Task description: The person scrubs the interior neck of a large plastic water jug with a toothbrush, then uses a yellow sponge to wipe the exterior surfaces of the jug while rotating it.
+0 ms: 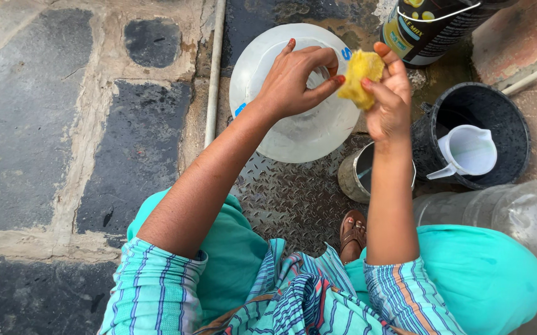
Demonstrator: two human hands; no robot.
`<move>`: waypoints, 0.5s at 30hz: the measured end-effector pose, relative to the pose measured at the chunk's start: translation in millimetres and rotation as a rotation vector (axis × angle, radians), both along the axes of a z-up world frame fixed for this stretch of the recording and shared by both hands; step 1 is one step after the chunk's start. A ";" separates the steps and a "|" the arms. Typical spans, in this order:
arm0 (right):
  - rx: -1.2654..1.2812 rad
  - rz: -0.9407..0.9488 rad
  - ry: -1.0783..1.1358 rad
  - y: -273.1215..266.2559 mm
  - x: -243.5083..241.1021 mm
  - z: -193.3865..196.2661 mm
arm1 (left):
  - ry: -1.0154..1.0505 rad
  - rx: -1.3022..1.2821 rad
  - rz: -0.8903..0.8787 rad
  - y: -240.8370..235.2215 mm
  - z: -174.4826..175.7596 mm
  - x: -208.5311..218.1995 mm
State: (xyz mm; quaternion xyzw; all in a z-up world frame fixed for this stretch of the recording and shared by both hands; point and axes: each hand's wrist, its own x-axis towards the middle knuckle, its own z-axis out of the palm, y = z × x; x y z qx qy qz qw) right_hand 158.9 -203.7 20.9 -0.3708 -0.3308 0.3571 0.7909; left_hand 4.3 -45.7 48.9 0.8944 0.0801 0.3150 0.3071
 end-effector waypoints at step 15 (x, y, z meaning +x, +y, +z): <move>-0.268 0.152 -0.593 8.4 6.6 -20.6 | -0.113 -0.049 -0.107 15.9 -8.4 -1.7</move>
